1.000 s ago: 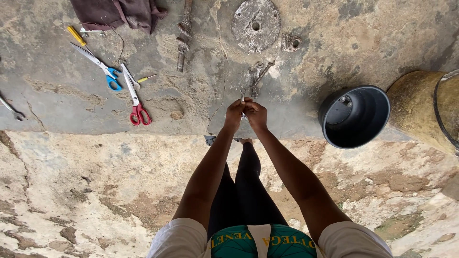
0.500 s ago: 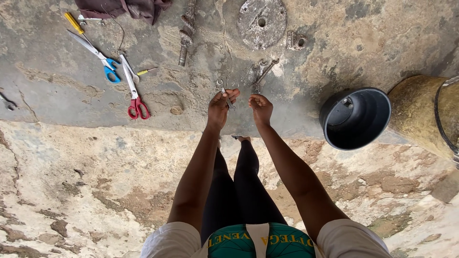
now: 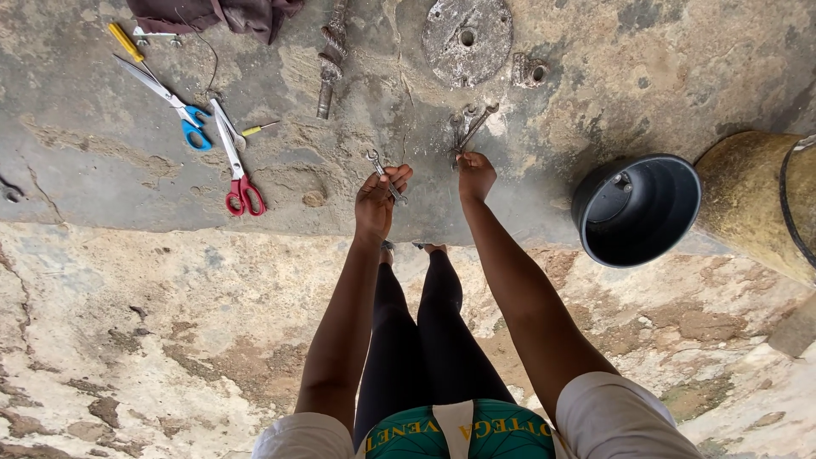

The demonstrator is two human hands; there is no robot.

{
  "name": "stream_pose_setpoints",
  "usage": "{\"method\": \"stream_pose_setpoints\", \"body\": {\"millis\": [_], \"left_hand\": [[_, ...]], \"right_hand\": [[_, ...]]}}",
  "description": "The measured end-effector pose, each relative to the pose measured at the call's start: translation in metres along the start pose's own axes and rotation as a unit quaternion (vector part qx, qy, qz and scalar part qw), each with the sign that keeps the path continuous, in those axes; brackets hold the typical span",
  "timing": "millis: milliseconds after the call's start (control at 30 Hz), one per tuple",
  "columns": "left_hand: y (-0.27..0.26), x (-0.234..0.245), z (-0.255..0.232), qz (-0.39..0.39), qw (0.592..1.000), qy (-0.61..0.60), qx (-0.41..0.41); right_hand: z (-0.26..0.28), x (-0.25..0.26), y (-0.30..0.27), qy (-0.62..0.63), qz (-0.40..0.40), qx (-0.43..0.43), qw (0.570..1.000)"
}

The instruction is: Inspecting and organizing mechanical parts and tools on a concrete floor.

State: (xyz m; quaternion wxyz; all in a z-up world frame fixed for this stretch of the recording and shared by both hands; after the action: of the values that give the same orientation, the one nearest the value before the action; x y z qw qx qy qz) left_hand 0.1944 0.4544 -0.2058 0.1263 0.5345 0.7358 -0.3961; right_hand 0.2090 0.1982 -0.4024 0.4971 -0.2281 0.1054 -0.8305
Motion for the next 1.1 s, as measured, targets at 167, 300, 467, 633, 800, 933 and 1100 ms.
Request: {"method": "stream_pose_setpoints", "body": {"millis": [167, 300, 467, 633, 800, 933, 1100], "left_hand": [[-0.001, 0.007, 0.006, -0.003, 1.000, -0.004, 0.008], [-0.004, 0.014, 0.008, -0.011, 1.000, -0.005, 0.018], [-0.006, 0.020, 0.009, -0.010, 1.000, -0.003, 0.017], [-0.011, 0.019, 0.006, -0.023, 0.999, 0.011, 0.019], [-0.018, 0.016, 0.002, -0.017, 1.000, -0.012, 0.018], [-0.028, -0.002, -0.016, -0.018, 1.000, -0.003, 0.017], [-0.052, -0.034, -0.046, 0.013, 1.000, -0.015, 0.009]], "right_hand": [[0.057, -0.013, 0.011, -0.192, -0.098, -0.070, 0.974], [0.047, -0.017, 0.028, -0.273, -0.113, -0.106, 0.949], [0.058, -0.020, 0.033, -0.251, -0.106, -0.152, 0.950], [0.041, -0.017, 0.052, -0.323, -0.098, -0.125, 0.933], [0.066, -0.007, 0.028, 0.168, 0.116, -0.309, 0.929], [0.121, 0.010, -0.022, 0.239, 0.226, -0.274, 0.904], [0.202, 0.033, -0.097, 0.223, 0.275, -0.229, 0.907]]}}
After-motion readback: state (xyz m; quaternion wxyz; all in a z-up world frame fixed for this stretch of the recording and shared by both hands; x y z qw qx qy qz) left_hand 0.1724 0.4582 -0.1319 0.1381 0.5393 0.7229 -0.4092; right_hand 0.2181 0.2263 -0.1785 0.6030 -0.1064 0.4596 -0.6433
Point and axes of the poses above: each hand's wrist, its own y-axis towards the middle knuckle, its own x-axis out of the back of the hand, z = x × y, the point moved 2 cm from there along y, towards the middle knuckle, and after that the axes turned 11 degrees about -x, right-handed, at the moved point
